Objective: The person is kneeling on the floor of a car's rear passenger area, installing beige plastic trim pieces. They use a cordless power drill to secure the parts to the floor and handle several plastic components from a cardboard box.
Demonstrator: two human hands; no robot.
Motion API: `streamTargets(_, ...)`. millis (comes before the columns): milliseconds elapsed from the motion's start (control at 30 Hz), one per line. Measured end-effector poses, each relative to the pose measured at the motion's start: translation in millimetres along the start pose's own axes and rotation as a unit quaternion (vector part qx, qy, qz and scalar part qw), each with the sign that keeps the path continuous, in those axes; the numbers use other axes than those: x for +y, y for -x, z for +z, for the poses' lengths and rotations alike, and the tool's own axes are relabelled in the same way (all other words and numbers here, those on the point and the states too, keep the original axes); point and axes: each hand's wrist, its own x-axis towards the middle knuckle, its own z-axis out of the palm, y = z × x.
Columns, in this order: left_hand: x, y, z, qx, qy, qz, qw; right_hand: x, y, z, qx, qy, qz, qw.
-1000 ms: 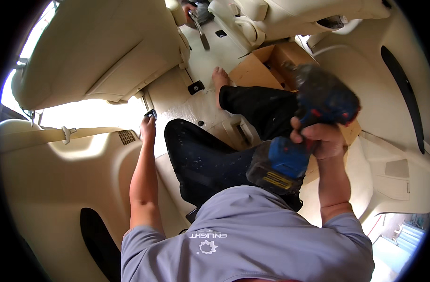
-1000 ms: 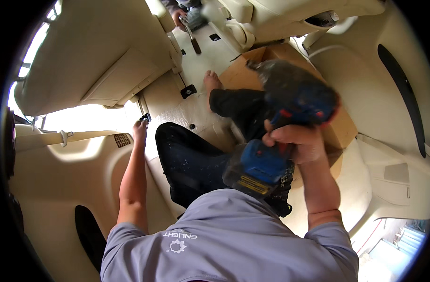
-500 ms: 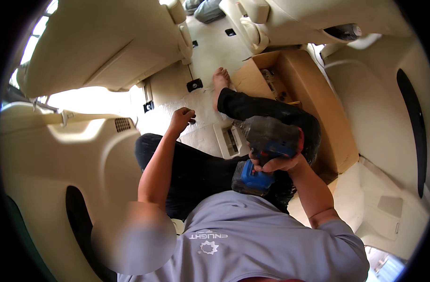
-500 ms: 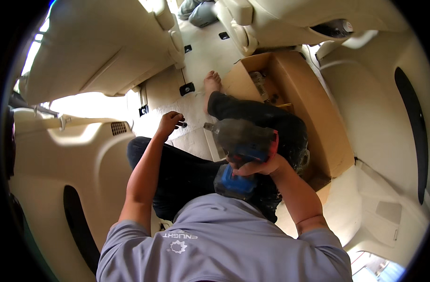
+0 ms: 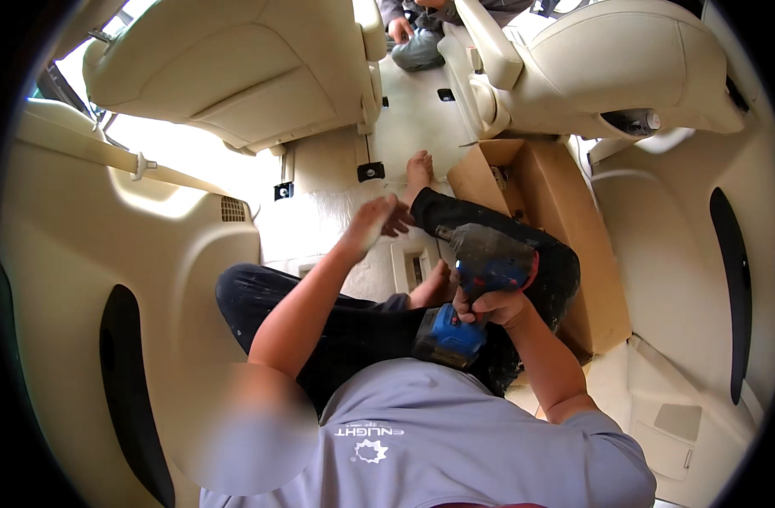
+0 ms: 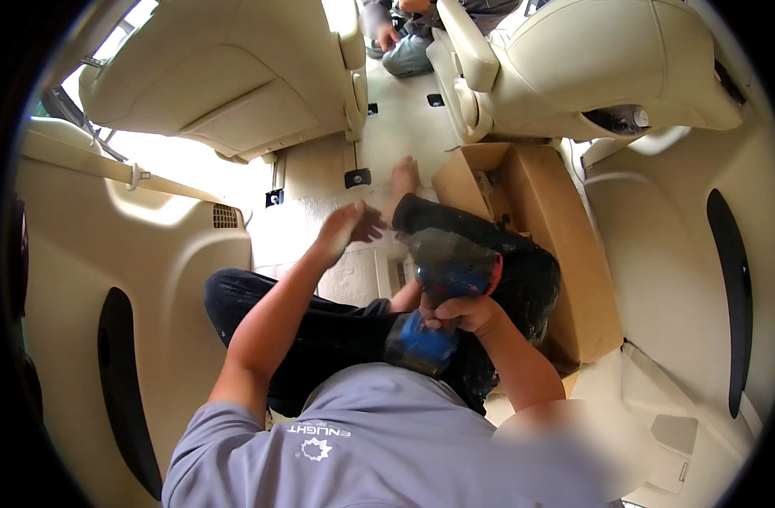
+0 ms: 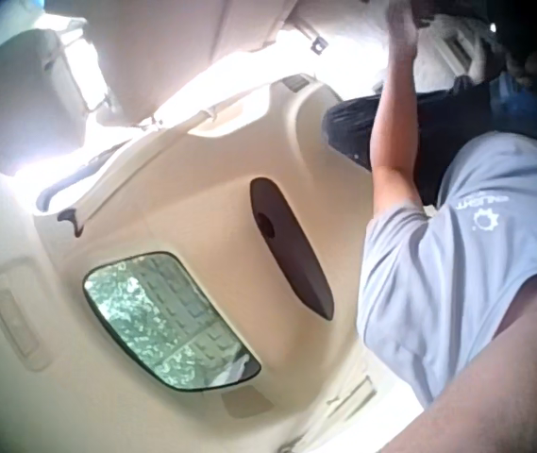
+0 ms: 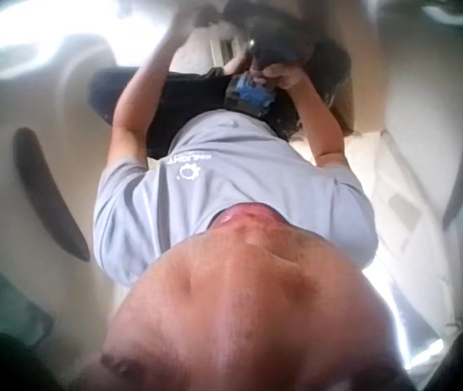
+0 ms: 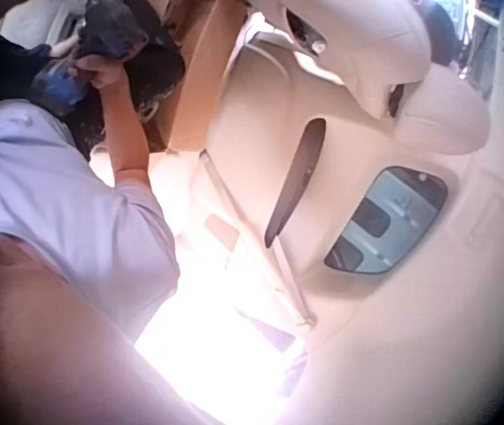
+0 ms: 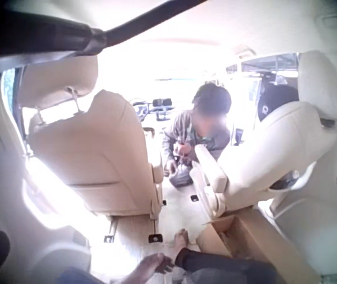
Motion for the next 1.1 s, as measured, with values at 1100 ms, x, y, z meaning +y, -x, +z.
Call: streamTargets(1100, -46.4, -50.4, -126.1, 0.047, 0.538, 0.046, 0.840, -58.9, -182.7, 67.9, 0.150, 0.142, 0.173, 0.963)
